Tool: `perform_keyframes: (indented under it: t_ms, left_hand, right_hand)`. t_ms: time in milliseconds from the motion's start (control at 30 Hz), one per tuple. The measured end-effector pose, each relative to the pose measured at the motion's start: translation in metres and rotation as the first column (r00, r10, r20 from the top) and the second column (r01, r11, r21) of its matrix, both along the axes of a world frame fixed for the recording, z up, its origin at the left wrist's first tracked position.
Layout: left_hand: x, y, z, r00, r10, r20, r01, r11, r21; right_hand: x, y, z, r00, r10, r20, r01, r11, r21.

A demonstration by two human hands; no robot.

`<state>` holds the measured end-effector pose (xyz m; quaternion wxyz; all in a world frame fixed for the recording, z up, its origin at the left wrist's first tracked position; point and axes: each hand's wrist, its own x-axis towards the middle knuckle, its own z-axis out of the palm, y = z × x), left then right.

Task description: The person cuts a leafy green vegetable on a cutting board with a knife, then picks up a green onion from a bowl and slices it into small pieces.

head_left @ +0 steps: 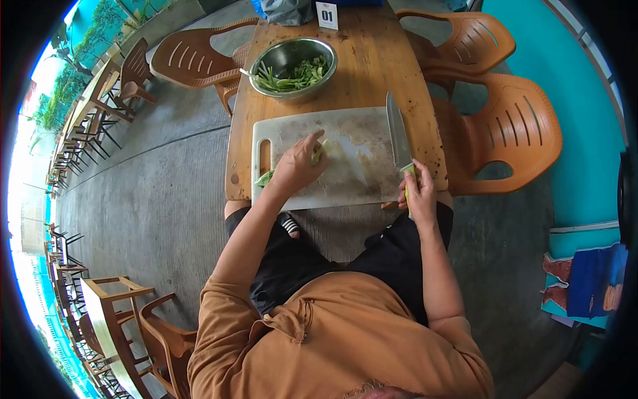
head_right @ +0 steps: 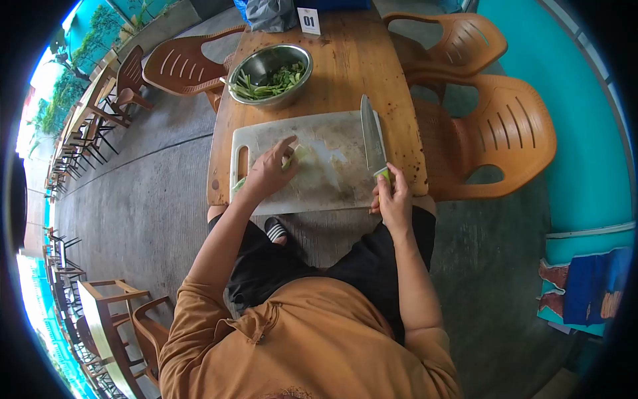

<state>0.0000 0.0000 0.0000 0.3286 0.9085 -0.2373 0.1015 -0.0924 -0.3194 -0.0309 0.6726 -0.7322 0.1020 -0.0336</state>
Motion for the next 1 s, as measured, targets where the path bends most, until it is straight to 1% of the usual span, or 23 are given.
perform_keyframes:
  t_ms: [67, 100, 200, 367, 400, 467, 500, 567, 600, 667, 700, 767, 800, 833, 900, 967, 1000]
  left_hand:
    - [0.002, 0.0, 0.001, 0.991, -0.003, -0.134, -0.006, 0.998, -0.061]
    - [0.01, -0.007, 0.006, 0.994, -0.004, -0.113, -0.006, 0.996, -0.088]
    - [0.01, -0.001, 0.01, 0.993, -0.037, -0.111, 0.032, 0.999, -0.044]
    - [0.018, -0.002, 0.013, 0.977, -0.049, -0.208, 0.055, 0.998, 0.026]
    - [0.017, -0.003, 0.014, 0.978, -0.047, -0.205, 0.053, 0.998, 0.024]
    - [0.014, -0.003, 0.018, 0.992, -0.012, -0.122, 0.009, 1.0, -0.019]
    - [0.017, -0.001, 0.015, 0.993, -0.002, -0.119, 0.0, 1.0, -0.017]
    - [0.027, 0.007, 0.009, 0.999, 0.038, 0.027, -0.034, 0.986, -0.161]
    - [0.028, 0.012, 0.016, 0.998, 0.048, 0.03, -0.043, 0.987, -0.158]
    - [0.028, 0.022, 0.027, 0.962, 0.261, -0.079, -0.269, 0.958, -0.105]
    - [0.03, 0.031, 0.027, 0.96, 0.27, -0.081, -0.277, 0.955, -0.103]
    - [0.041, 0.055, 0.025, 0.88, 0.442, -0.172, -0.466, 0.873, -0.145]
    - [0.049, 0.07, 0.016, 0.84, 0.527, -0.13, -0.542, 0.824, -0.165]
    - [0.053, 0.088, 0.011, 0.836, 0.535, -0.122, -0.549, 0.82, -0.163]
    - [0.055, 0.127, 0.004, 0.735, 0.676, -0.057, -0.677, 0.725, -0.126]
    - [0.051, 0.162, 0.011, 0.629, 0.706, -0.324, -0.728, 0.682, 0.071]
    - [0.056, 0.184, -0.024, 0.618, 0.784, -0.05, -0.777, 0.62, 0.113]
  right_hand:
    - [0.001, 0.0, -0.008, 0.999, 0.009, 0.031, -0.01, 1.0, 0.028]
    - [0.007, -0.007, 0.002, 0.999, 0.012, 0.051, -0.012, 1.0, 0.0]
    - [0.0, -0.001, 0.002, 0.999, 0.014, 0.037, -0.014, 1.0, 0.013]
    - [0.0, -0.001, 0.0, 0.999, 0.022, 0.031, -0.022, 1.0, 0.006]
    - [0.001, -0.002, 0.0, 0.999, 0.024, 0.034, -0.025, 1.0, 0.004]
    - [0.0, -0.003, -0.001, 0.999, 0.015, 0.033, -0.016, 1.0, 0.01]
    - [0.0, -0.002, 0.001, 0.999, 0.025, 0.036, -0.025, 1.0, 0.013]
    - [0.0, -0.001, 0.005, 1.0, 0.002, 0.019, -0.002, 1.0, 0.0]
    - [0.001, 0.0, 0.006, 1.0, -0.001, 0.015, 0.001, 1.0, 0.002]
    - [0.002, -0.001, 0.005, 1.0, 0.003, 0.016, -0.003, 1.0, 0.001]
    - [0.002, -0.001, 0.004, 1.0, -0.001, 0.015, 0.001, 1.0, -0.001]
    - [0.002, -0.001, 0.003, 1.0, 0.013, 0.017, -0.013, 1.0, 0.007]
    - [0.003, -0.001, 0.003, 1.0, 0.005, 0.008, -0.005, 1.0, 0.004]
    - [0.003, -0.002, 0.002, 1.0, -0.005, 0.0, 0.005, 1.0, -0.001]
    - [0.004, -0.002, 0.002, 1.0, 0.01, 0.006, -0.01, 1.0, -0.005]
    - [0.002, 0.0, 0.007, 1.0, 0.001, -0.002, -0.001, 1.0, -0.031]
    - [0.002, 0.0, 0.005, 1.0, -0.006, -0.007, 0.006, 1.0, -0.022]
